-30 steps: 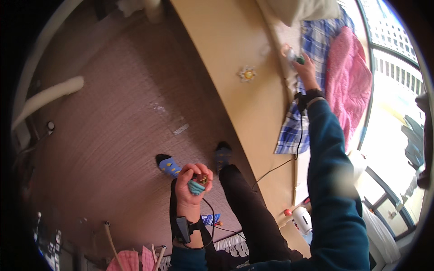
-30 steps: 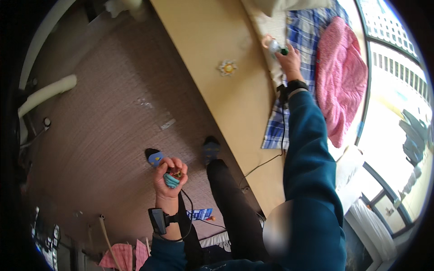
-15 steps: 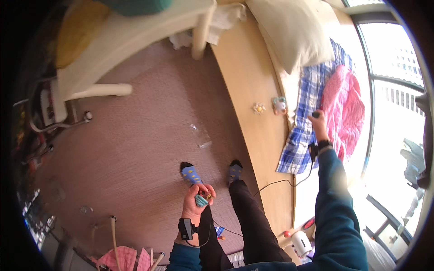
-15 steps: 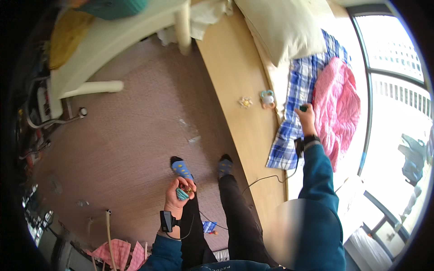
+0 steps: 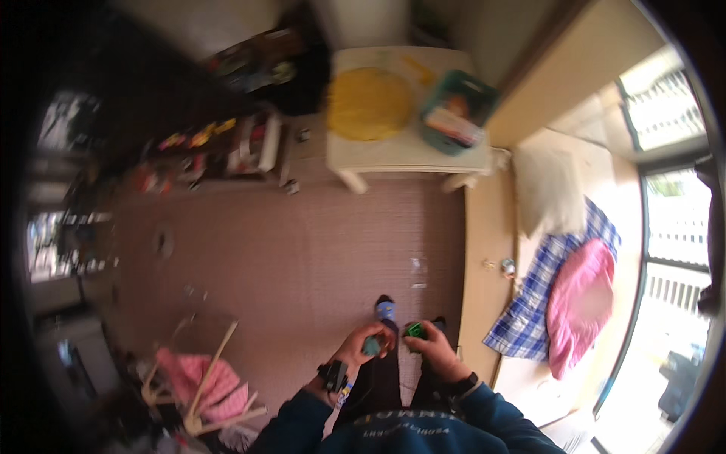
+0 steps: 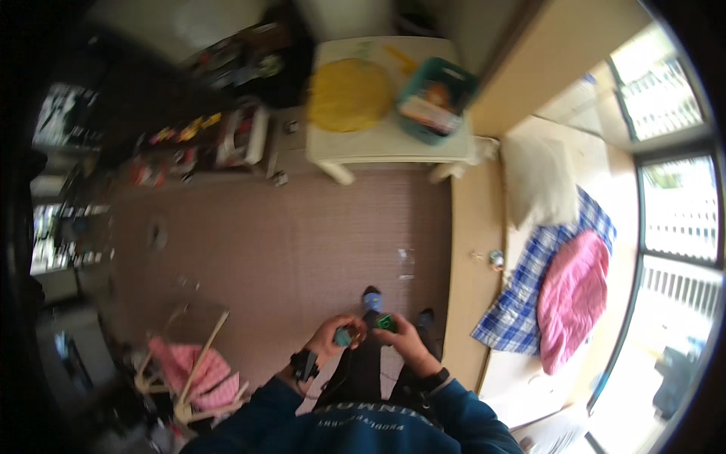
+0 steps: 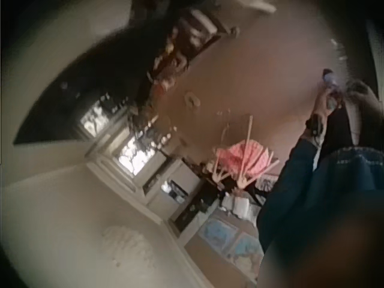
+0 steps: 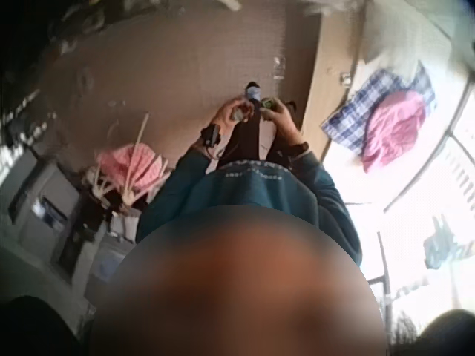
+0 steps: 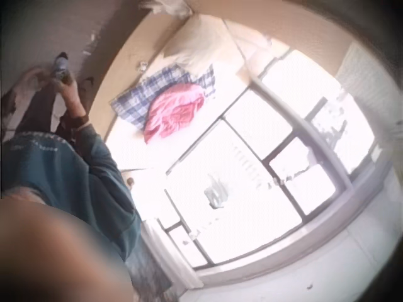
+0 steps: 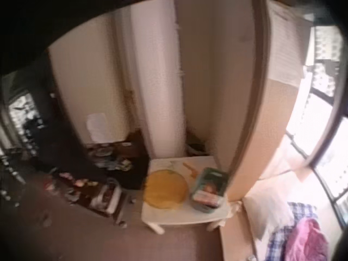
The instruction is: The person assembles a small white appliance by attaching a lid and inserting a black cap. They repeatedly open and close the lid to check the fit, then place the assembled unit on a low table next to a plate of red beans.
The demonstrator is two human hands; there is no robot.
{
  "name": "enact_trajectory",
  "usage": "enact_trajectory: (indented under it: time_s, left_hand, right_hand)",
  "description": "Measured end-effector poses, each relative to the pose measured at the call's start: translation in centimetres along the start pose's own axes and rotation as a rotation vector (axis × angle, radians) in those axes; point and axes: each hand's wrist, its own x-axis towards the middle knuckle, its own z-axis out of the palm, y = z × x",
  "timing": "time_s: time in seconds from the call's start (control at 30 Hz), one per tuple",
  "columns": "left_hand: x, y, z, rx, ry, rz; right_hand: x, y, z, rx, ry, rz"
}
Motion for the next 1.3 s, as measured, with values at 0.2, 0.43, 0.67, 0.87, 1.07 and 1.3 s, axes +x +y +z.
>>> enact_trajectory:
  time_s: [0.2,0.43,0.67,0.87,1.07,1.3]
  left_hand:
    - [-3.1,3.9,5.0,0.016,0.068,-0.027]
    - [1.6,8.8,11.4,-0.079,0.120,0.090]
    - [15.0,15.8,20.2,-0.078,0.147,0.093]
    - [28.9,23.1,28.6,-0.051,0.139,0.100]
    - [38.5,28.2,32.4,-0.003,0.143,0.152]
    - [44.8,31.3,30.9,0.006,0.242,0.136]
  right_hand:
    - [-1.8,-5.0,3.7,-0.182,-0.028,-0.266]
    - [1.8,-11.4,0.7,-0.649,0.112,-0.650]
    - [8.3,-22.8,-8.1,-0.644,0.180,-0.765]
    - [16.0,-33.8,-17.2,-0.646,0.309,-0.767]
    - [23.6,-39.7,-23.3,-0.468,0.325,-0.657]
    - [29.9,-42.5,-25.1,-0.044,0.271,-0.303]
